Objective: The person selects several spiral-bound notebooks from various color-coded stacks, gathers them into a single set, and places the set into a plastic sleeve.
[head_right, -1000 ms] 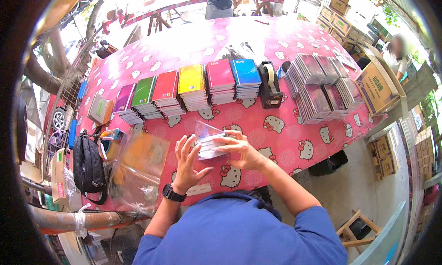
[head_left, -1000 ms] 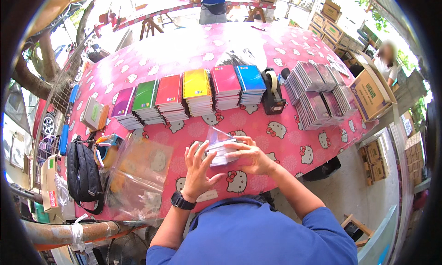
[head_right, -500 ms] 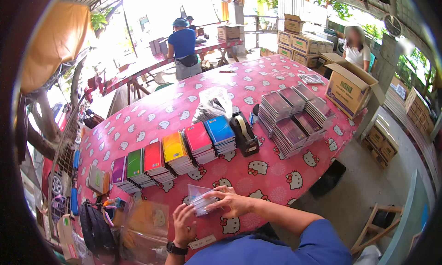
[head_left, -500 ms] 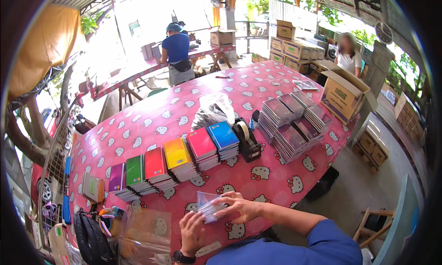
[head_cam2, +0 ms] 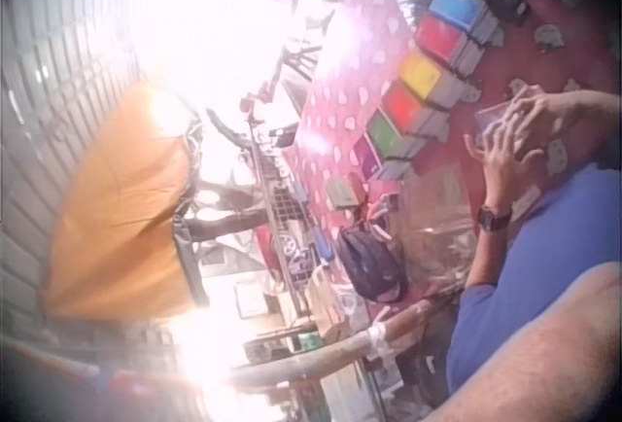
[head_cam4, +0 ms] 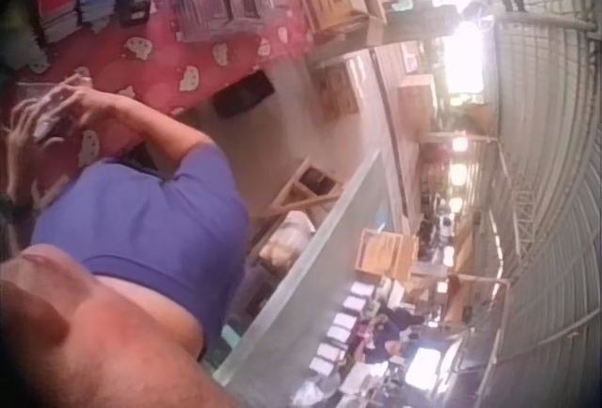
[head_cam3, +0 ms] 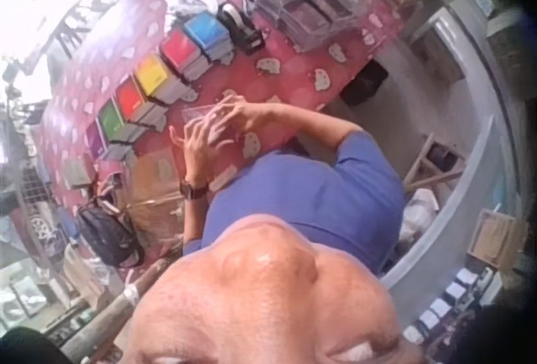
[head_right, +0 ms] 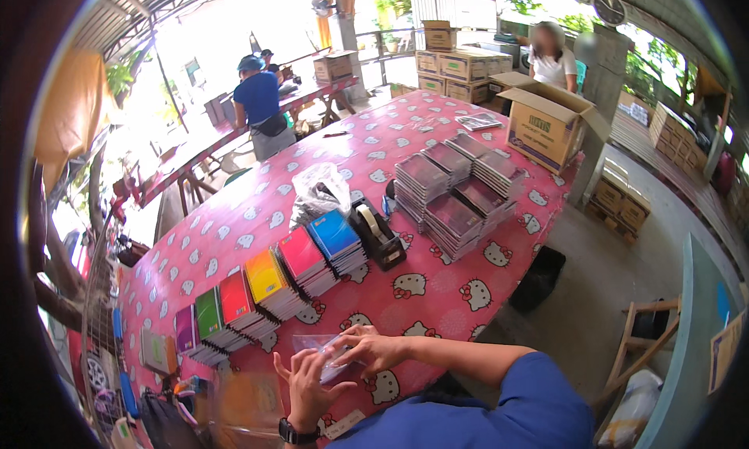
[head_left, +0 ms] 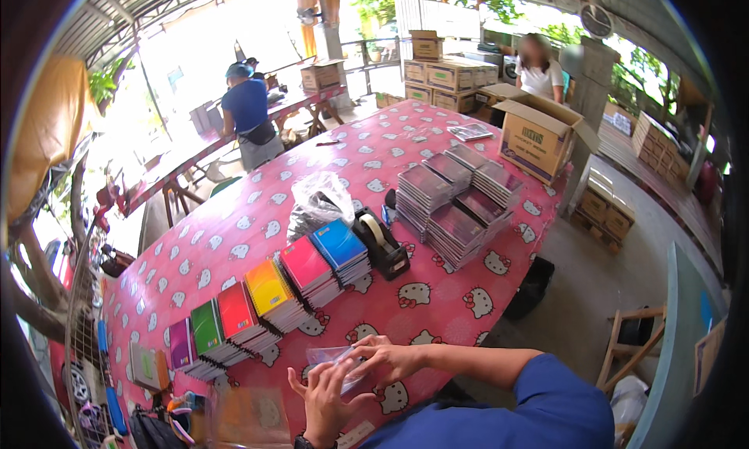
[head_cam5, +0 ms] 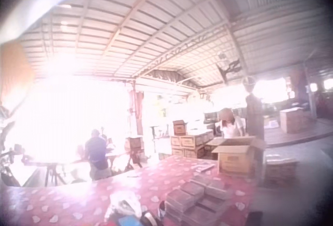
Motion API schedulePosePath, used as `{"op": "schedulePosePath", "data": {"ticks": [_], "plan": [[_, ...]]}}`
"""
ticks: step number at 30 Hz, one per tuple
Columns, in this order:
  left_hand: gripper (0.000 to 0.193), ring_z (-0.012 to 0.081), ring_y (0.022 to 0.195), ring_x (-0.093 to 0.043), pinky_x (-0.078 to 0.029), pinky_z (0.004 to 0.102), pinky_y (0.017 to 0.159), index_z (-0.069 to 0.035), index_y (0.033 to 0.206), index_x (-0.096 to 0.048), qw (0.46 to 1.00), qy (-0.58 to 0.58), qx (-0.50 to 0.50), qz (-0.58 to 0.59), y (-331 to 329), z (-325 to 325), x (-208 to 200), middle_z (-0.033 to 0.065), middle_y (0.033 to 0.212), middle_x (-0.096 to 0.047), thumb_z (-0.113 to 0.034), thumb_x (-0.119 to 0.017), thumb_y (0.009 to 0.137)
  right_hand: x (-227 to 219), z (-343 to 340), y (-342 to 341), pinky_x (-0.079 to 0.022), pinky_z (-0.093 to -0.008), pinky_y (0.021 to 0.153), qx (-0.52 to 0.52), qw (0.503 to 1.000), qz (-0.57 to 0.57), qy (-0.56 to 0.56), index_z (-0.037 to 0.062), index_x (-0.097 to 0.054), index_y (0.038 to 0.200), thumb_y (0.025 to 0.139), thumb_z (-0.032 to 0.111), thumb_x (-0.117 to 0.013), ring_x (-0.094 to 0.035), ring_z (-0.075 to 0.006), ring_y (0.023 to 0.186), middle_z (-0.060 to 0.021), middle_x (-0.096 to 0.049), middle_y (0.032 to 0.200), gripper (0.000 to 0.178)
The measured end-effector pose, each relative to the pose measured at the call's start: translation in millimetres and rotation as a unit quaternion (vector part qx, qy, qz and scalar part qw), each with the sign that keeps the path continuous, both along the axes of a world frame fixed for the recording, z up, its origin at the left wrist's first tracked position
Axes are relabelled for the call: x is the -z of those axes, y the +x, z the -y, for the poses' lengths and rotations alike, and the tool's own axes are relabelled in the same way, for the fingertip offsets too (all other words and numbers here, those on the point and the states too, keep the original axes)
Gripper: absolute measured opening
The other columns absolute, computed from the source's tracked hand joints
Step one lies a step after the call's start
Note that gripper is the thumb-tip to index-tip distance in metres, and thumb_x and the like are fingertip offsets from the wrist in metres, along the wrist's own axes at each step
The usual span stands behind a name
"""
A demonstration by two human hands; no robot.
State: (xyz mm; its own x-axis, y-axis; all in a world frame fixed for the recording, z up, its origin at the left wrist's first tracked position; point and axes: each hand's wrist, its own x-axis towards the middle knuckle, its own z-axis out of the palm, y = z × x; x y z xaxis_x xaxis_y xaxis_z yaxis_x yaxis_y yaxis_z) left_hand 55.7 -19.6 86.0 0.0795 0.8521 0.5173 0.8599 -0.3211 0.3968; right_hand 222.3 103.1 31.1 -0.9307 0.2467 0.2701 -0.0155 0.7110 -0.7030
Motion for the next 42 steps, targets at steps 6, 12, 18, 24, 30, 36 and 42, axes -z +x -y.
{"op": "schedulePosePath", "data": {"ticks": [6, 12, 18, 24, 30, 36, 42], "plan": [[0.009, 0.0131, 0.08, -0.057, -0.011, 0.0497, 0.105, -0.019, 0.069, -0.067, 1.0, 0.011, -0.003, -0.016, -6, 0, 8, -0.0041, 0.065, -0.059, -0.024, -0.074, 0.067, 5, 2, 0, -0.021, -0.0513, 0.1, 0.042, 0.999, 0.008, -0.008, 0.0278, -0.053, 0.125, 0.065, 0.022, -0.073, -0.035, -0.0281, 0.124, 0.0014, -0.043, 0.137, 0.063], [0.022, 0.0244, 0.095, -0.054, -0.019, 0.048, 0.105, -0.012, 0.093, -0.062, 0.977, 0.154, -0.018, 0.149, -30, 15, 22, 0.004, 0.094, -0.059, -0.027, -0.065, 0.077, 9, 3, 2, -0.023, -0.0555, 0.097, 0.019, 0.995, 0.035, 0.087, 0.0313, -0.055, 0.123, 0.06, 0.022, -0.075, -0.03, -0.0319, 0.128, 0.0014, -0.034, 0.143, 0.067], [0.048, 0.034, 0.122, -0.038, -0.029, 0.0469, 0.101, -0.009, 0.128, -0.046, 0.998, -0.014, 0.014, 0.06, -35, 40, 64, 0.0123, 0.13, -0.045, -0.036, -0.052, 0.09, 3, -1, 5, -0.02, -0.0582, 0.099, -0.029, 0.996, 0.061, 0.055, 0.0322, -0.053, 0.126, 0.051, 0.03, -0.077, -0.021, -0.0387, 0.131, -0.0017, -0.026, 0.147, 0.079], [0.064, 0.0409, 0.132, -0.022, -0.019, 0.0518, 0.105, -0.008, 0.128, -0.045, 0.997, -0.075, 0.031, 0.017, -33, 33, 64, 0.0134, 0.134, -0.042, -0.042, -0.063, 0.076, -3, 2, 5, -0.017, -0.0599, 0.099, -0.057, 0.994, 0.085, 0.03, 0.0366, -0.05, 0.128, 0.052, 0.028, -0.08, -0.014, -0.0428, 0.132, -0.0029, -0.021, 0.148, 0.082], [0.071, 0.0416, 0.133, -0.019, -0.016, 0.0551, 0.105, -0.01, 0.13, -0.042, 0.999, -0.025, 0.011, 0.045, -39, 38, 84, 0.0128, 0.138, -0.038, -0.048, -0.063, 0.074, -18, 3, 6, -0.018, -0.0634, 0.098, -0.051, 0.987, 0.133, 0.069, 0.0376, -0.05, 0.127, 0.053, 0.022, -0.078, -0.012, -0.043, 0.133, -0.0022, -0.019, 0.148, 0.08], [0.071, 0.0424, 0.133, -0.019, -0.016, 0.0547, 0.106, -0.011, 0.129, -0.046, 0.994, -0.093, 0.06, 0.019, -37, 29, 68, 0.0118, 0.137, -0.039, -0.04, -0.069, 0.068, -18, 5, 3, -0.019, -0.0642, 0.098, -0.063, 0.983, 0.143, 0.093, 0.0386, -0.05, 0.127, 0.053, 0.018, -0.075, -0.007, -0.0436, 0.135, -0.0016, -0.014, 0.152, 0.08], [0.072, 0.041, 0.134, -0.018, -0.013, 0.0565, 0.106, -0.019, 0.126, -0.05, 0.989, -0.134, 0.065, -0.017, -34, 17, 54, 0.0072, 0.138, -0.04, -0.035, -0.074, 0.059, -9, -1, -5, -0.019, -0.0614, 0.1, -0.078, 0.989, 0.123, 0.036, 0.0355, -0.054, 0.124, 0.054, 0.022, -0.074, -0.007, -0.0451, 0.134, -0.0027, -0.014, 0.152, 0.074]]}}
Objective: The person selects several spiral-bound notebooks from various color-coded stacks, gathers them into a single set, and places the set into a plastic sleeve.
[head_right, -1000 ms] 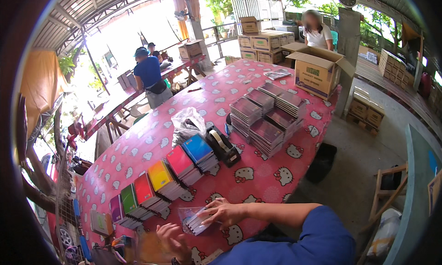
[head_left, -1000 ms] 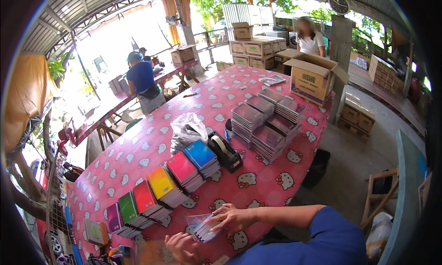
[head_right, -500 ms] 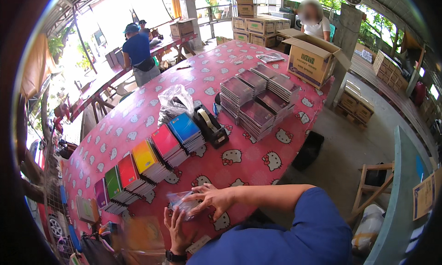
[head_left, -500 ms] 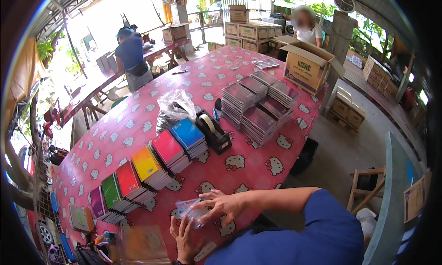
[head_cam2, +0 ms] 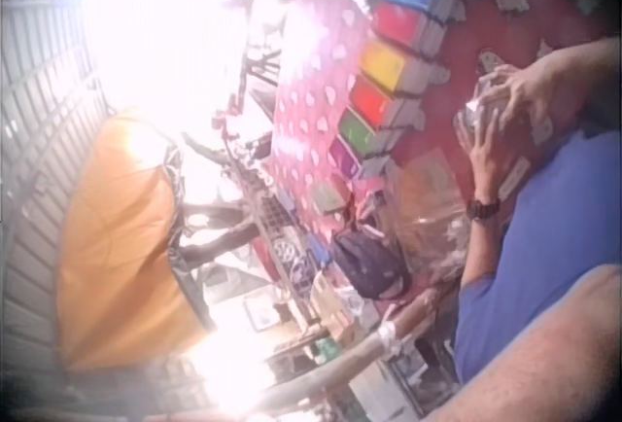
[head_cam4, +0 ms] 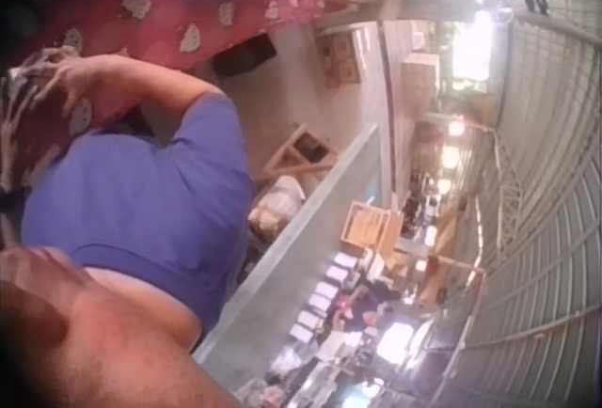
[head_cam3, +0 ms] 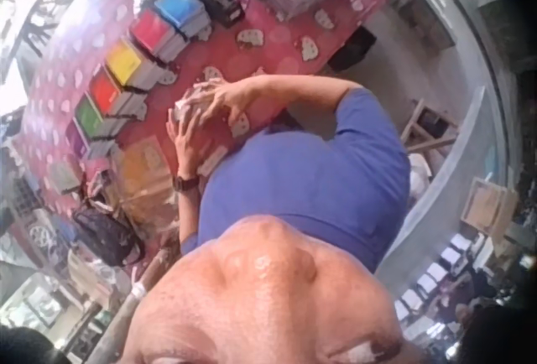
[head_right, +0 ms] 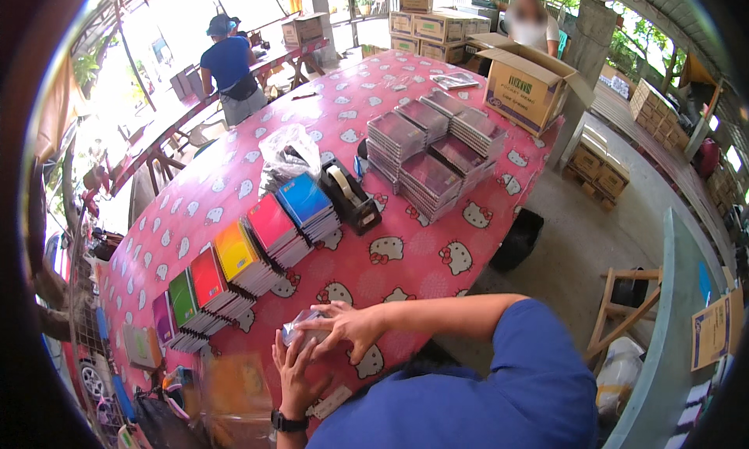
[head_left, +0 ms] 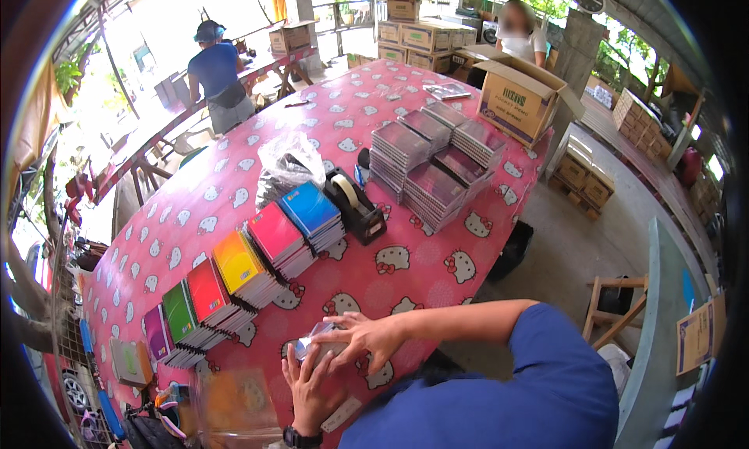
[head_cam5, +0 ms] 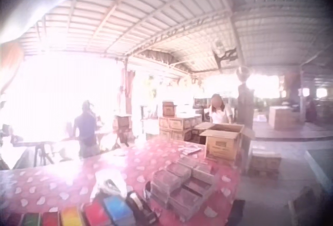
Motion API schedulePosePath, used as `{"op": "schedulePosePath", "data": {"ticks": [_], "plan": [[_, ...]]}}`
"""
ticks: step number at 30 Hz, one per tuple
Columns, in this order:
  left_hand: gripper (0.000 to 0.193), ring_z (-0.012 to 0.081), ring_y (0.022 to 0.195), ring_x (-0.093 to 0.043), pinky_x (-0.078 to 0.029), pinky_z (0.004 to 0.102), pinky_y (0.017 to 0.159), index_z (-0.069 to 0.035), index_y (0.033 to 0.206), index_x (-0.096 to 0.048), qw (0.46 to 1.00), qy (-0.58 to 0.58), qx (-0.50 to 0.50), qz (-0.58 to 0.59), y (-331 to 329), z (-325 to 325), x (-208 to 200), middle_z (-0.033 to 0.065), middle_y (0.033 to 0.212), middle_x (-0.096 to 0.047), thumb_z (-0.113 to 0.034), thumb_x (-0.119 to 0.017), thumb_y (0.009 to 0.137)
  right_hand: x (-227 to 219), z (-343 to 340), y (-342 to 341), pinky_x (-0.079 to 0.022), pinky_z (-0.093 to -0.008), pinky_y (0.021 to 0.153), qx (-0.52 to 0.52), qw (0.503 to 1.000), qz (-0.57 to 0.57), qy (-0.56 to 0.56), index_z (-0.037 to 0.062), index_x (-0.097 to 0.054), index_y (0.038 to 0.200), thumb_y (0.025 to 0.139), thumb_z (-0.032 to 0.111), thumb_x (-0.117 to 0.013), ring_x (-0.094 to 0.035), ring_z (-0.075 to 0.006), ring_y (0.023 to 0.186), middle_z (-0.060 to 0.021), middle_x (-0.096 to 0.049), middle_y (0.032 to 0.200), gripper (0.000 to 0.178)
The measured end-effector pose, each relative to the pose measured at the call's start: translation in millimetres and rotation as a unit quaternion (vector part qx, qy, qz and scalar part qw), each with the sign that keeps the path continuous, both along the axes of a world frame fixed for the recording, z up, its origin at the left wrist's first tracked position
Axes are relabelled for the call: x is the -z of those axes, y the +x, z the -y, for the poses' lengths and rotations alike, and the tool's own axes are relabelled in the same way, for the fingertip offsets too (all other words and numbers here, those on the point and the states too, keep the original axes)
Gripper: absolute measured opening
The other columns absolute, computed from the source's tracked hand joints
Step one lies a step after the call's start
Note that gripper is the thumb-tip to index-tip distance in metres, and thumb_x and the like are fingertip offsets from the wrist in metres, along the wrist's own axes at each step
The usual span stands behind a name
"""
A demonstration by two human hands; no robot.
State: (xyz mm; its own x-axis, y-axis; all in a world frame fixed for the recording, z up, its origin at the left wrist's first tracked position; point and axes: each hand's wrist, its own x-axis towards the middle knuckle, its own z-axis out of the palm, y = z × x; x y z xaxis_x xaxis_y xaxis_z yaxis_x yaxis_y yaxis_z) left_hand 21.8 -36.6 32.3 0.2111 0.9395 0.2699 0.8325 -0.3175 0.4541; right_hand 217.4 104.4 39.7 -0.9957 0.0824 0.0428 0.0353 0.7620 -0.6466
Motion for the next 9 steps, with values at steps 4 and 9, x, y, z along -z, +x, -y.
{"op": "schedulePosePath", "data": {"ticks": [4, 9], "plan": [[0.071, 0.0394, 0.134, -0.019, -0.013, 0.0596, 0.105, -0.021, 0.121, -0.051, 0.999, -0.008, -0.027, -0.031, -1, 1, 1, 0.0033, 0.138, -0.04, -0.031, -0.075, 0.055, 10, -5, -7, -0.019, -0.0529, 0.104, 0.0, 0.993, -0.051, -0.104, 0.0175, -0.049, 0.127, 0.071, 0.026, -0.069, -0.018, -0.0354, 0.134, -0.0118, -0.024, 0.147, 0.061], [0.073, 0.0391, 0.134, -0.021, -0.019, 0.0598, 0.103, -0.018, 0.123, -0.047, 0.998, 0.015, -0.043, -0.032, 8, 5, 8, 0.0075, 0.136, -0.04, -0.027, -0.073, 0.055, 5, -15, -19, -0.024, -0.0376, 0.106, 0.091, 0.831, -0.063, -0.545, 0.0062, -0.034, 0.124, 0.086, 0.039, -0.059, -0.03, -0.0218, 0.129, -0.015, -0.036, 0.138, 0.056]]}}
